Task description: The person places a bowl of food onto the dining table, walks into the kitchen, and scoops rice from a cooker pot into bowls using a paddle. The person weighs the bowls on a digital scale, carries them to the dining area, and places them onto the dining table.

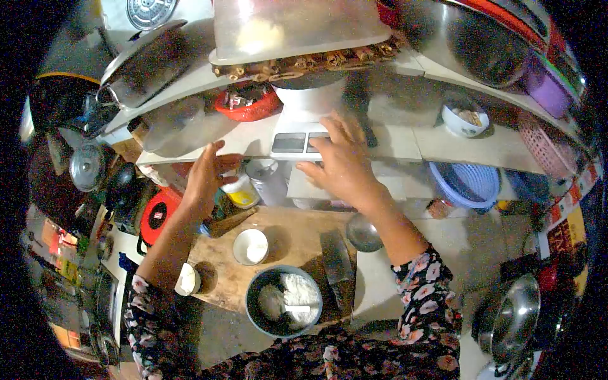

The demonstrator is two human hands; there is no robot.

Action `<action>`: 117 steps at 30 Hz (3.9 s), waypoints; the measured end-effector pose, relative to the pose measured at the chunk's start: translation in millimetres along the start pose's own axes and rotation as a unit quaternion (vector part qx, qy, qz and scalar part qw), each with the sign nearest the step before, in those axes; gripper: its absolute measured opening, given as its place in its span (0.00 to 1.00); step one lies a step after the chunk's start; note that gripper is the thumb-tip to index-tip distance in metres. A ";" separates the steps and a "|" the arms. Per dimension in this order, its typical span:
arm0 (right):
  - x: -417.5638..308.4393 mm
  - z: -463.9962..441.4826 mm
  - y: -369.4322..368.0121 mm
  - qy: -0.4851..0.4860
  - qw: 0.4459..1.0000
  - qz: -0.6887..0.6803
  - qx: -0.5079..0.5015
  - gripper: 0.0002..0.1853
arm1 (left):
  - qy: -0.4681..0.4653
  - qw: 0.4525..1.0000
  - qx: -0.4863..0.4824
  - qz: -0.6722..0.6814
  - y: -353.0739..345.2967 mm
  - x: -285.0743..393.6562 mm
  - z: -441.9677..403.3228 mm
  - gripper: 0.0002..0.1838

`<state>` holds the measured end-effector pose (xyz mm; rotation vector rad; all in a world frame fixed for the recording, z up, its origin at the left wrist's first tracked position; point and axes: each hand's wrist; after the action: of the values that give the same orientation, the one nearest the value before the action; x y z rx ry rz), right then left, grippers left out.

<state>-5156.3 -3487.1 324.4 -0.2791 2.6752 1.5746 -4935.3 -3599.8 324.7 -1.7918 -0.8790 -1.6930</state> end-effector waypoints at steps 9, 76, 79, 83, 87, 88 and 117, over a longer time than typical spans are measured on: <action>3.5 4.6 14.2 -0.006 0.998 -0.050 0.038 0.23 | 0.044 0.998 0.014 0.040 -0.8 -10.6 21.1 0.27; -57.8 99.0 -4.7 -0.030 0.931 -0.301 -0.206 0.18 | 0.158 0.977 -0.048 0.132 66.0 6.4 108.4 0.18; -96.4 134.8 -69.3 0.018 0.896 -0.244 -0.370 0.17 | 0.163 0.950 0.115 0.240 54.3 -33.9 185.4 0.12; -138.7 180.5 -150.5 0.088 0.871 -0.075 -0.478 0.14 | 0.167 0.881 0.194 0.398 67.8 -117.7 285.7 0.26; -161.5 202.3 -202.9 0.137 0.861 0.031 -0.489 0.10 | 0.153 0.821 0.280 0.473 53.1 -168.3 352.2 0.27; -165.2 203.2 -206.5 0.144 0.858 0.033 -0.492 0.10 | 0.163 0.802 0.309 0.484 48.9 -175.6 363.9 0.28; -142.7 209.9 -249.1 0.023 0.803 -0.164 -0.572 0.14 | 0.132 0.767 0.272 0.566 -8.2 -230.3 332.6 0.37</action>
<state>-4989.0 -3402.5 22.2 -0.7170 1.1957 2.7666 -4724.6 -3369.8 66.9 -1.1635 -0.0218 -0.7172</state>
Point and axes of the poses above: each hand's wrist, its own z-axis away from the middle knuckle, its own y-axis out of the back of the hand, x = y × z, and after that the axes turned 14 degrees about -x, right-handed
